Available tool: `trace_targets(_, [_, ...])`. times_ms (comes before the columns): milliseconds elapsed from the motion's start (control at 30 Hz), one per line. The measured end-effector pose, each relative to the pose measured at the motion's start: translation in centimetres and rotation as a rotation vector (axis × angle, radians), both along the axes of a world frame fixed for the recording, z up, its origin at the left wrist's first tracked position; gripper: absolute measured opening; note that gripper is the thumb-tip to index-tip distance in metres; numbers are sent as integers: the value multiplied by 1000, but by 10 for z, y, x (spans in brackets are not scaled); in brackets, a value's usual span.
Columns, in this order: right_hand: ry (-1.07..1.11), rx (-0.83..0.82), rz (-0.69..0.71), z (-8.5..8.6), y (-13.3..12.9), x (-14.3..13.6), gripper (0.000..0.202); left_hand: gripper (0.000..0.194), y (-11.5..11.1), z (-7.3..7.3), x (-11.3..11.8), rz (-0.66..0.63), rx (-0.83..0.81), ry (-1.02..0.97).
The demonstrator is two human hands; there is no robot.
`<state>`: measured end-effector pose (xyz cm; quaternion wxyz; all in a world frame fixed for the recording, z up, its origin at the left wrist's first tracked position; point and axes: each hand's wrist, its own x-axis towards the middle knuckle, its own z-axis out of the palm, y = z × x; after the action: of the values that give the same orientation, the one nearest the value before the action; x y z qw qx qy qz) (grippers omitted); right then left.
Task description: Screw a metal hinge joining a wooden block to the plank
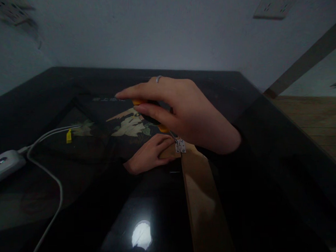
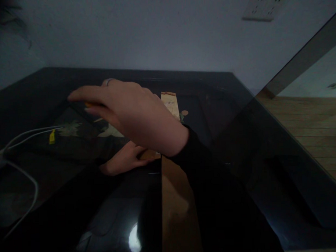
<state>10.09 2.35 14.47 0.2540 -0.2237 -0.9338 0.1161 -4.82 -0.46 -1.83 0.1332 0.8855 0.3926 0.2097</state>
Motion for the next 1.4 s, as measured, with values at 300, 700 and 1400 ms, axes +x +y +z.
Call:
trace_targets(300, [75,175,-165,-5,4,-4,31,50,0,2,1,-4,15,-7])
trace_targets(700, [180,281,-244,-8,9,-1,29,55,1,1,0,-5,5,-16])
trace_targets(1400, [49,94,-175,3,4,3,28,58,1,-1,0,-2,-18,-30])
